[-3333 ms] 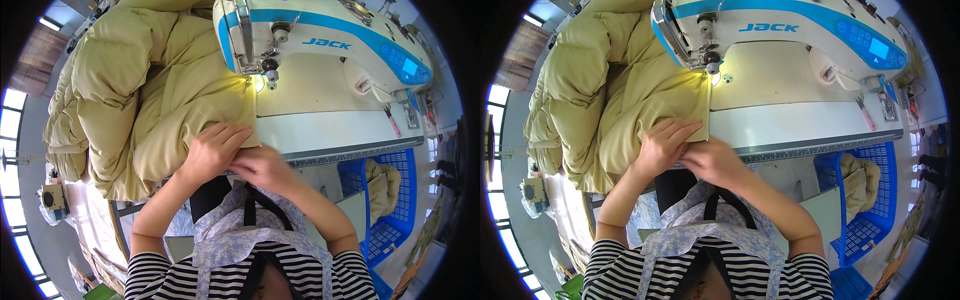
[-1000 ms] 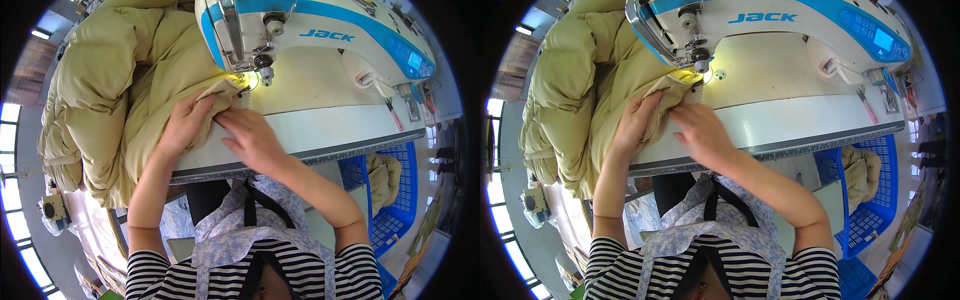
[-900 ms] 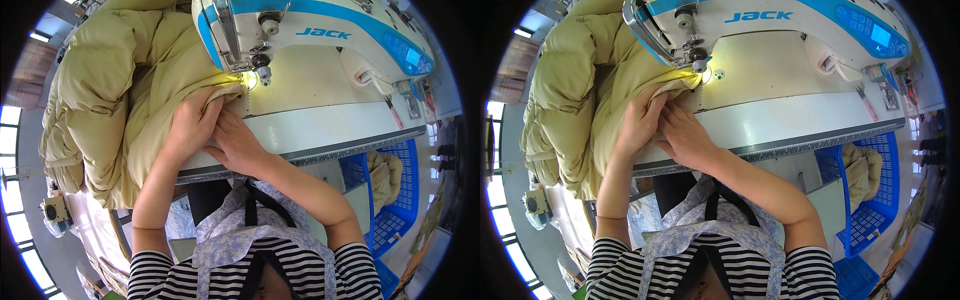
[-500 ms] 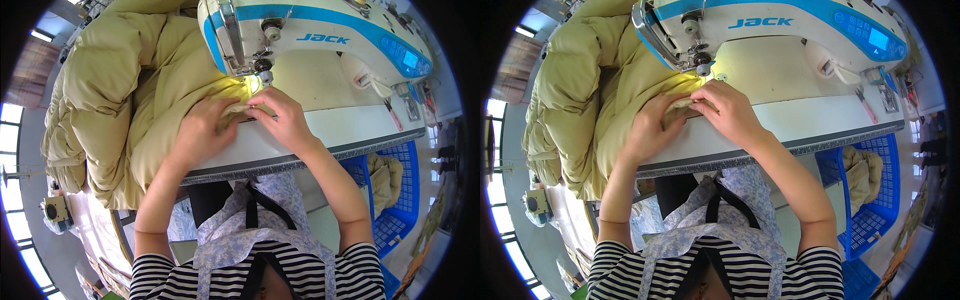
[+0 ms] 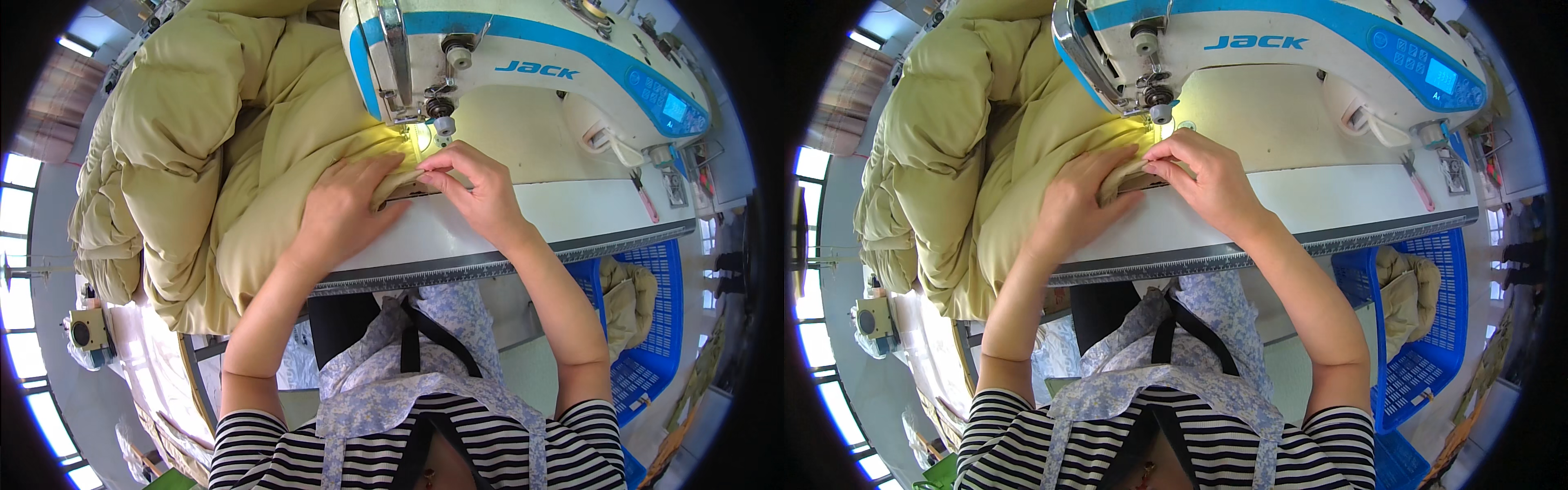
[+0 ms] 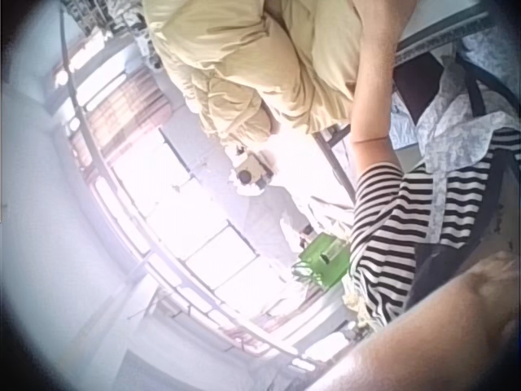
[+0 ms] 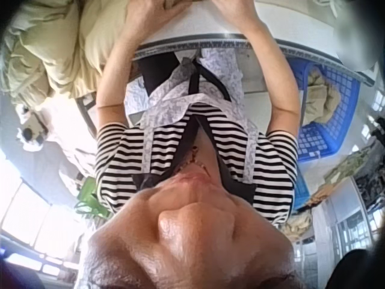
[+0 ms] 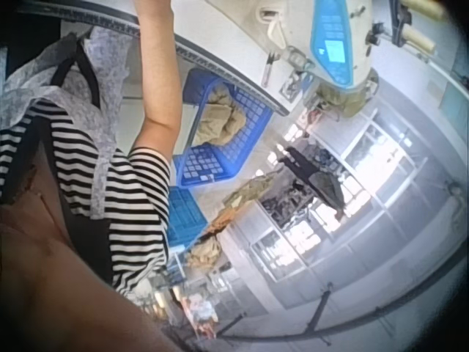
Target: The person sews a beige puffer jacket using a sewing machine. They repeatedly align the zipper and fabric edges, guide the jacket under the needle, and stitch along the seam. The person frequently repositions the bulky jacket to continue sewing different sections.
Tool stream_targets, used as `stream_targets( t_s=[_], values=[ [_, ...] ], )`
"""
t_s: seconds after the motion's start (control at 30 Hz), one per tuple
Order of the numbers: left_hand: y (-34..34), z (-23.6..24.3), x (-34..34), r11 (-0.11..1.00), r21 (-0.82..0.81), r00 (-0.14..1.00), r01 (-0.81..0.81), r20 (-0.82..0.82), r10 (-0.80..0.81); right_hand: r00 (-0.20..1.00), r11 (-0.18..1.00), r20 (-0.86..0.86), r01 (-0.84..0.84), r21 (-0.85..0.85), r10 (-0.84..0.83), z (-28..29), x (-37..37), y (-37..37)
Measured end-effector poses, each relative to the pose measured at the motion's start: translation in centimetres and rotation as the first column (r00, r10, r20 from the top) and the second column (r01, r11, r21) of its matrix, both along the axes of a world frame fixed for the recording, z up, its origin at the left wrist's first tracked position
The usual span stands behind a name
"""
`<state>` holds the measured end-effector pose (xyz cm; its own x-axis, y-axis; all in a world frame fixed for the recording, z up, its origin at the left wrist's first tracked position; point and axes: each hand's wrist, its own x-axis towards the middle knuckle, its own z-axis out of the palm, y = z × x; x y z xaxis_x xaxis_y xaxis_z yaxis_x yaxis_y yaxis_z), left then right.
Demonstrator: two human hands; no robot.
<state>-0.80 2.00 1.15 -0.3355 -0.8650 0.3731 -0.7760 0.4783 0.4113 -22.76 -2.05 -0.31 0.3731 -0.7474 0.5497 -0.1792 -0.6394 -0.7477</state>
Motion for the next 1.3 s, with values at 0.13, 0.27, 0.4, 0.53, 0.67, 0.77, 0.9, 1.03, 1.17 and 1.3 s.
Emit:
stream_targets(
  t_s=[0.13,0.27,0.4,0.53,0.67,0.77,0.9,1.03,1.17,1.3],
  values=[
    [-0.2,-0.5,-0.5,0.992,-0.124,0.985,0.019,0.174,0.003,0.975,0.967,-0.216,-0.006,-0.257,-0.051,-0.4,-0.7,0.0],
    [-0.3,-1.3,0.6,0.954,-0.199,0.890,0.223,0.442,-0.116,0.948,0.884,-0.318,-0.137,-0.448,-0.014,-1.6,-1.3,0.4],
    [1.0,-0.7,0.7,0.954,-0.159,0.774,0.255,0.625,-0.103,0.902,0.844,-0.432,-0.221,-0.489,-0.014,-2.2,-1.5,1.1],
    [1.3,1.2,-0.2,0.986,0.070,0.845,0.149,0.509,-0.164,0.875,0.860,-0.484,-0.225,-0.458,-0.029,-2.0,-1.6,1.6],
    [-0.7,0.6,-1.4,0.978,-0.135,0.966,0.162,0.226,-0.129,0.881,0.855,-0.472,-0.233,-0.463,-0.015,-1.9,-1.5,1.7],
    [-2.1,-1.3,-0.8,0.988,-0.141,0.988,0.056,0.148,-0.035,0.889,0.835,-0.456,-0.226,-0.502,-0.033,-2.1,-1.4,1.6],
    [-2.2,-3.1,0.4,0.970,-0.218,0.983,0.104,0.171,-0.067,0.898,0.836,-0.436,-0.194,-0.514,-0.060,-2.4,-1.4,1.6],
    [-2.1,-3.1,0.6,0.979,-0.175,0.984,0.103,0.163,-0.075,0.897,0.845,-0.437,-0.183,-0.503,-0.065,-2.4,-1.4,1.6],
    [-2.6,-2.9,0.8,0.984,-0.141,0.985,0.110,0.149,-0.089,0.903,0.845,-0.424,-0.168,-0.508,-0.075,-2.2,-1.1,1.4],
    [-4.1,-2.9,1.5,0.976,-0.163,0.986,0.145,0.106,-0.129,0.899,0.854,-0.432,-0.165,-0.494,-0.076,-2.1,-0.7,0.5]
  ],
)
